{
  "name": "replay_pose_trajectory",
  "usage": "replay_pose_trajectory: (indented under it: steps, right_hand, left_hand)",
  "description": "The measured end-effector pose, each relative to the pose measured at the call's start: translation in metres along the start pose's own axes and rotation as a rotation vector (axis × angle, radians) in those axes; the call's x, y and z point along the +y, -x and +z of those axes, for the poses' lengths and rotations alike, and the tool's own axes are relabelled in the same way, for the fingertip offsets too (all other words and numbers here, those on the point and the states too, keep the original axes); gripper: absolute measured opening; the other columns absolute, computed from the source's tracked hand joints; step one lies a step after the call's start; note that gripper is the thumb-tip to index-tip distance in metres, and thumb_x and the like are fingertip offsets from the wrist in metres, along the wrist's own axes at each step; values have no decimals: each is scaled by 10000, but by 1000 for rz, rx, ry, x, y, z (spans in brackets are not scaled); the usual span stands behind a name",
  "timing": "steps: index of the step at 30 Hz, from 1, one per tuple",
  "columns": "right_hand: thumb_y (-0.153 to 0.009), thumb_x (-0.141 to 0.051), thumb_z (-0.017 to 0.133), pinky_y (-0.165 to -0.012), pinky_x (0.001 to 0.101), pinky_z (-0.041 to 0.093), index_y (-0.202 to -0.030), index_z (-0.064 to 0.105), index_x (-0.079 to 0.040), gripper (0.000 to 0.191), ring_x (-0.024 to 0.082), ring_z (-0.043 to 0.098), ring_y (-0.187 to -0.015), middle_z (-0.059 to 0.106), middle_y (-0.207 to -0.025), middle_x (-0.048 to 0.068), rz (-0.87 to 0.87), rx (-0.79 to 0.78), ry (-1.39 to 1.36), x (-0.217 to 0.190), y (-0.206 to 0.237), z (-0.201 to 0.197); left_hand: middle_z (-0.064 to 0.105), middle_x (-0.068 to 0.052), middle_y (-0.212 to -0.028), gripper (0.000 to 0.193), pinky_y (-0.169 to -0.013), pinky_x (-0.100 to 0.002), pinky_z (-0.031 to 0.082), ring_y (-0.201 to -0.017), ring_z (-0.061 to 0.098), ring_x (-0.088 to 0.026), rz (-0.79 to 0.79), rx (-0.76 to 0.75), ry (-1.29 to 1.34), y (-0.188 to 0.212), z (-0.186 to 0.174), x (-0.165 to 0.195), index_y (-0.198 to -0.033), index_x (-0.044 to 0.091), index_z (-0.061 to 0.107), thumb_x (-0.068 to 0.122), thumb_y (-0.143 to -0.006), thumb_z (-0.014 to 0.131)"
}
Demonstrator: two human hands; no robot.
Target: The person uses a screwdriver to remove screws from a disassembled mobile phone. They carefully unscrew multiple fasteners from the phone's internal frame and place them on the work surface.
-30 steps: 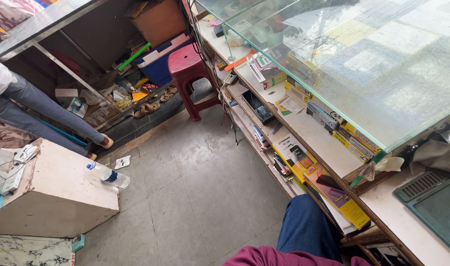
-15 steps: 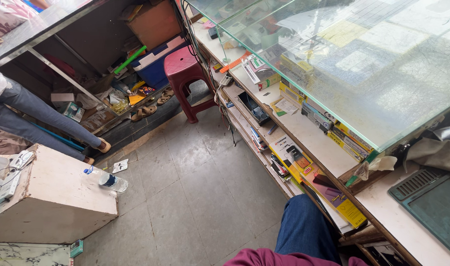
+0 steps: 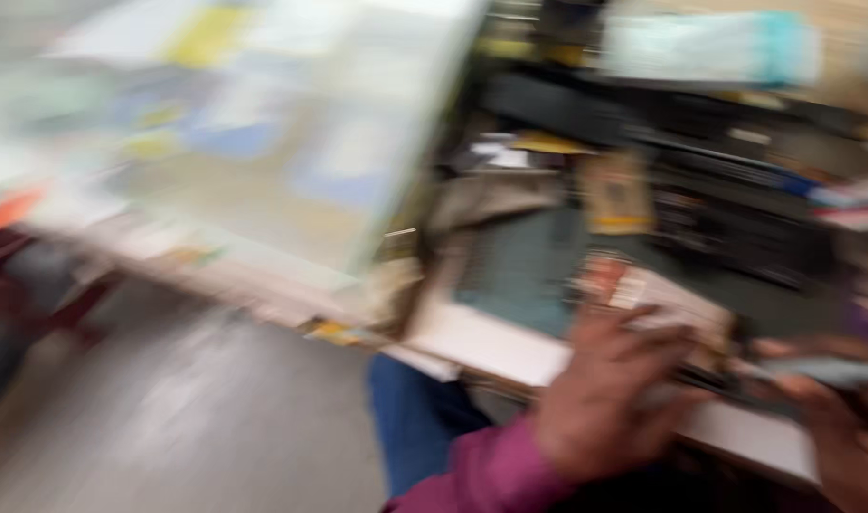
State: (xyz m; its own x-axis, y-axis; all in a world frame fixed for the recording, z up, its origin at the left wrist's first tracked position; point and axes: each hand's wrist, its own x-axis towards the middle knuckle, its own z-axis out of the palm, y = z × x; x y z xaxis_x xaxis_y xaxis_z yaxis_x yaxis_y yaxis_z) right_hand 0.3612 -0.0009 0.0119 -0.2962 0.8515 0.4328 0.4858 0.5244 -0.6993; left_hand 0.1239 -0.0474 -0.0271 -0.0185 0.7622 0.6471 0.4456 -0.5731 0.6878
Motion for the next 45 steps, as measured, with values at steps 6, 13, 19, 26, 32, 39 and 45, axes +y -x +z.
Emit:
replay_pose_trajectory:
  steps: [6, 13, 19, 26, 32, 39, 45]
  right_hand:
    - [-987, 44, 686, -869, 337, 667, -1516, 314, -116, 666, 236, 744, -1033, 703, -1113, 195, -180, 77, -116, 13, -17, -14]
    - [-935, 3, 721, -702, 263, 639, -1447, 357, -80, 634, 215, 772, -1013, 729, -1082, 183, -121, 20, 3, 21, -34, -18]
    - [-985, -69, 720, -854, 310, 656, -1504, 344, -105, 642, 184, 783, -1011, 742, -1083, 169, -258, -47, -160, 39, -23, -19]
    - [-939, -64, 759, -800, 293, 659, -1473, 376, -98, 658, 194, 805, -958, 759, -1056, 142, -277, -99, -17, 35, -25, -17]
    - [-950, -49, 761, -826, 318, 682, -1466, 390, -125, 641, 219, 809, -1002, 753, -1092, 148, -286, -146, -84, 28, -29, -8]
    - [-937, -73, 742, -849, 344, 650, -1433, 422, -103, 591, 287, 773, -1028, 710, -1109, 194, -431, -247, -35, 6, -45, -15]
    - [-911, -130, 825, -803, 303, 663, -1413, 605, -169, 549, 227, 797, -970, 797, -1094, 122, -277, -228, -46, 7, -40, -18]
  left_hand:
    - [676, -74, -1231, 438, -1224, -631, 255, -1319, 562, -315, 41, -252, -169, -16, 13, 2, -1206, 88, 722, 355, -870, 810]
    - [631, -123, -1295, 609, -1180, -646, 214, -1339, 504, -344, 75, -346, -275, -32, 24, 7, -1246, 57, 698, 521, -855, 748]
    - [628, -126, -1310, 612, -1182, -650, 194, -1350, 495, -360, 11, -308, -317, -31, 31, 5, -1234, 36, 692, 510, -851, 744]
    - [654, -81, -1266, 542, -1193, -681, 166, -1310, 541, -310, -11, -293, -330, -34, 32, 6, -1211, 65, 709, 454, -838, 764]
    - [664, -57, -1251, 477, -1200, -684, 162, -1293, 559, -282, -37, -287, -328, -33, 33, 5, -1198, 87, 720, 395, -836, 763]
    - [662, -69, -1245, 485, -1207, -666, 169, -1289, 562, -287, -40, -281, -325, -33, 31, 6, -1218, 66, 715, 372, -844, 754]
    - [660, -83, -1250, 474, -1204, -657, 181, -1289, 562, -303, -33, -297, -303, -34, 29, 7, -1211, 65, 717, 360, -844, 763]
